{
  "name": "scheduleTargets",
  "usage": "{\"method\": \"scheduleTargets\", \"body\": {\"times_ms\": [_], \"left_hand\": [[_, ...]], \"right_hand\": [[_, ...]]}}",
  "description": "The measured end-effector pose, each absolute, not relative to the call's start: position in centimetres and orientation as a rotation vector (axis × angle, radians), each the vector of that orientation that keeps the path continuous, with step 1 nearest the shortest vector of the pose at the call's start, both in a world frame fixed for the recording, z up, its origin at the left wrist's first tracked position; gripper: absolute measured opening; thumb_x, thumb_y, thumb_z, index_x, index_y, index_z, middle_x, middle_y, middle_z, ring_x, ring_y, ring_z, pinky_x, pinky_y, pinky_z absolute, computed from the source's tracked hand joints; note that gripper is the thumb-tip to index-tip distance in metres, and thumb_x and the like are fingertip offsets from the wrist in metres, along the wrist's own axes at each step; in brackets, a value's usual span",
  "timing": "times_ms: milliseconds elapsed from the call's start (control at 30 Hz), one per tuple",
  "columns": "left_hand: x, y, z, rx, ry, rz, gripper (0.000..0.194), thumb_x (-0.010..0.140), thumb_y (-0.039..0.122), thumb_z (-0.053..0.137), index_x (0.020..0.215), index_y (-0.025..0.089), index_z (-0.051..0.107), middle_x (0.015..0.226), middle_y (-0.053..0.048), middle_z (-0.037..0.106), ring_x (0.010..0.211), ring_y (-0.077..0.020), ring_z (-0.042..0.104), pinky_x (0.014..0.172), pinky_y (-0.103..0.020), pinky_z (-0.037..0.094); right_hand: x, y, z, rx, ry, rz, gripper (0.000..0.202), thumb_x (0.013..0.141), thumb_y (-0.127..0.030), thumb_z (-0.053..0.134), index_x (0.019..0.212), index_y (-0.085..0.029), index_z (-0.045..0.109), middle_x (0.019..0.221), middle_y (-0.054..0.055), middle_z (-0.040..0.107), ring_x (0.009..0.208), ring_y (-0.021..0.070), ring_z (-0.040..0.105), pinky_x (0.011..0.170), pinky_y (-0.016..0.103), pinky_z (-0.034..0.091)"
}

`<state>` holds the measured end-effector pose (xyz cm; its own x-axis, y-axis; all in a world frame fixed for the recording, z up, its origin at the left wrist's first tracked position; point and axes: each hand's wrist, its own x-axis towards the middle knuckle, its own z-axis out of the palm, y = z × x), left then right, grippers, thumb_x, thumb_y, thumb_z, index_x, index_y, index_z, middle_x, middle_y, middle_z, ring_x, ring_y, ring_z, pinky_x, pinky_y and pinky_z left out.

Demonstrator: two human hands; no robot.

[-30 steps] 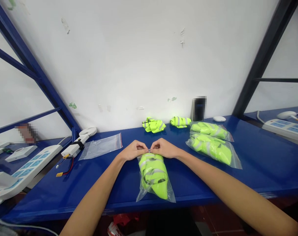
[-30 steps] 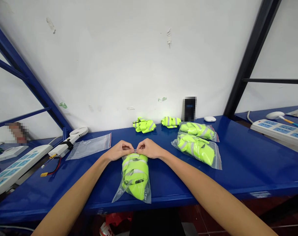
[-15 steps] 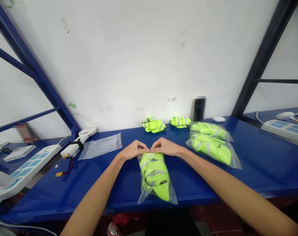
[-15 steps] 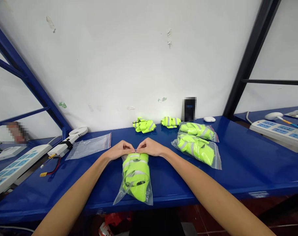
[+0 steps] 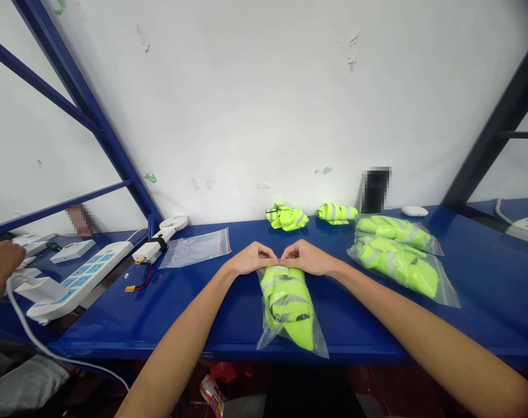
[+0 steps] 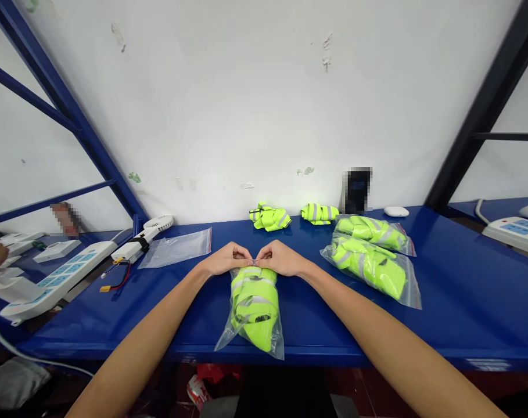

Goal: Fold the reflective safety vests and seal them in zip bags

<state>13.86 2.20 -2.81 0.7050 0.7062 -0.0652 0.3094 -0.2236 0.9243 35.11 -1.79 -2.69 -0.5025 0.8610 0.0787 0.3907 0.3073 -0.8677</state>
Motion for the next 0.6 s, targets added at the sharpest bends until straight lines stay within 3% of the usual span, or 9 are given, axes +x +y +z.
{"method": "scheduleTargets", "body": {"times_ms": [233, 433, 600], "left_hand": [[14.2, 1.8, -2.3, 1.927, 0.805, 0.408, 0.031, 0.076, 0.040, 0.066, 0.082, 0.009, 0.069, 0.075, -0.004, 0.067, 0.067, -0.0125, 0.057, 0.065, -0.023, 0.043], [14.8, -0.9, -0.6, 2.428, 0.817, 0.375, 0.025, 0.085, 0.034, 0.052, 0.077, 0.013, 0.062, 0.061, 0.003, 0.053, 0.057, -0.0091, 0.043, 0.054, -0.021, 0.033], [14.0, -6.8, 4.2, 2.801, 0.696, 0.173, 0.022, 0.094, 0.024, 0.041, 0.083, 0.016, 0.058, 0.077, -0.002, 0.061, 0.068, -0.0124, 0.053, 0.065, -0.024, 0.038]], "right_hand": [[34.7, -1.9, -2.7, -1.099, -2.046, 1.042, 0.020, 0.074, -0.027, 0.058, 0.076, -0.012, 0.071, 0.066, 0.001, 0.064, 0.061, 0.0122, 0.051, 0.056, 0.021, 0.037], [35.1, -2.0, -2.4, -1.026, -2.241, 1.052, 0.010, 0.073, -0.020, 0.053, 0.065, -0.015, 0.057, 0.055, -0.006, 0.044, 0.054, 0.0082, 0.036, 0.049, 0.020, 0.028], [35.2, -6.7, 1.8, -0.777, -2.501, 1.038, 0.009, 0.079, -0.015, 0.049, 0.072, -0.016, 0.054, 0.062, -0.006, 0.044, 0.056, 0.0075, 0.036, 0.053, 0.020, 0.031]]}}
